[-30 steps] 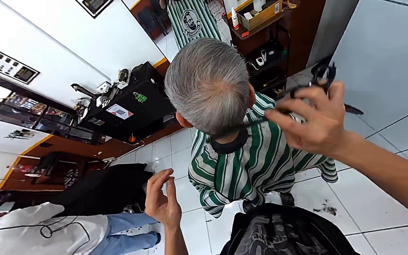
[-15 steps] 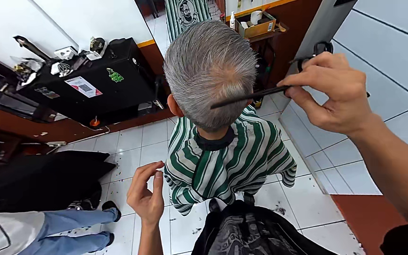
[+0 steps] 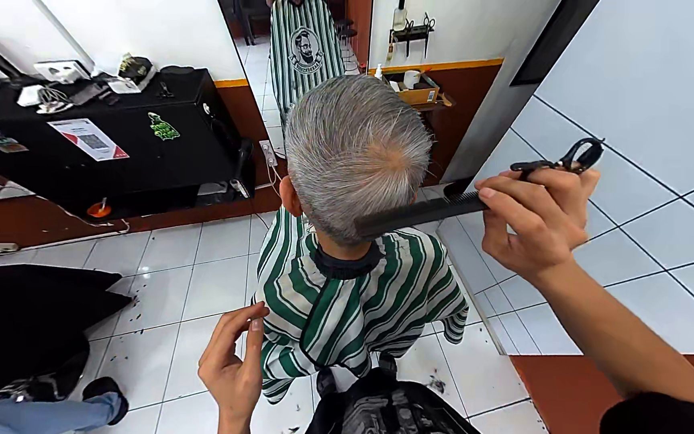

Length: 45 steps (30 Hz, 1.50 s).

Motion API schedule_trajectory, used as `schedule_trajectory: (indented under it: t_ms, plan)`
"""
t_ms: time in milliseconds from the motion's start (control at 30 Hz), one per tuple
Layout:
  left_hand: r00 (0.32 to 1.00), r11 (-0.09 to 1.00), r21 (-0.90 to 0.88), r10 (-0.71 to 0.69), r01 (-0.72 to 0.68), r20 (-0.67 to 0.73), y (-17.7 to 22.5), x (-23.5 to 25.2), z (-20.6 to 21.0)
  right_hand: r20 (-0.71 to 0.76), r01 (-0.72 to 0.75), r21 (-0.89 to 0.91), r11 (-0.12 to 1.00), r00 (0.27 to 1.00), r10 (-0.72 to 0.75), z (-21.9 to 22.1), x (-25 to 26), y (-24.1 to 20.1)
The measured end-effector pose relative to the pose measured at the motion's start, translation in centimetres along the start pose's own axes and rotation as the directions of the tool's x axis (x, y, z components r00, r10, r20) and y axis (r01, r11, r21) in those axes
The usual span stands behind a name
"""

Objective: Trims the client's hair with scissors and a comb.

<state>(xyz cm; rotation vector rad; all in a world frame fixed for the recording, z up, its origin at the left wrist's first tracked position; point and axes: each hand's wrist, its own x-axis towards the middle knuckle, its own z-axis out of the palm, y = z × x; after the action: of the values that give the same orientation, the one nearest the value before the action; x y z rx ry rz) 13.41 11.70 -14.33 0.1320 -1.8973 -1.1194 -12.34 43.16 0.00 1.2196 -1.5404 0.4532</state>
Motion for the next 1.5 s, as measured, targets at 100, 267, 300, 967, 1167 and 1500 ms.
schedule_trajectory:
  t_ms: [100, 267, 300, 967, 1167, 1500]
  plan:
    - [1.0, 1.0, -0.015, -0.004, 0.004, -0.003, -0.2, -0.3, 0.4, -0.014, 0.029, -0.045, 0.999, 0.999, -0.029, 1.6, 1.5, 0.7]
    - [0.999, 0.999, -0.023, -0.031, 0.03, -0.035, -0.7, -0.9, 0.1, -0.017, 0.064, -0.13, 0.989, 0.998, -0.067, 4.6, 4.9, 2.5]
    - [0.998, 0.999, -0.025, -0.038, 0.037, -0.041, -0.8, -1.1, 0.1, 0.01, 0.04, -0.144, 0.989, 0.999, -0.039, 5.0, 5.8, 3.0]
    - [0.988, 0.991, -0.043, -0.129, 0.126, -0.087, -1.5, -2.5, -0.9, 0.225, -0.381, 0.225, 0.897, 0.916, 0.333, 0.9, 8.1, 3.4]
    - [0.973, 0.979, -0.063, -0.2, 0.194, -0.116, -2.6, -3.6, -1.3, 0.304, -0.382, 0.492, 0.782, 0.917, 0.257, -1.0, 3.9, 0.3]
    - [0.982, 0.982, -0.087, -0.175, 0.168, -0.072, -3.1, -3.0, -0.7, 0.445, -0.363, 0.382, 0.85, 0.878, 0.175, -2.5, 1.4, -0.1]
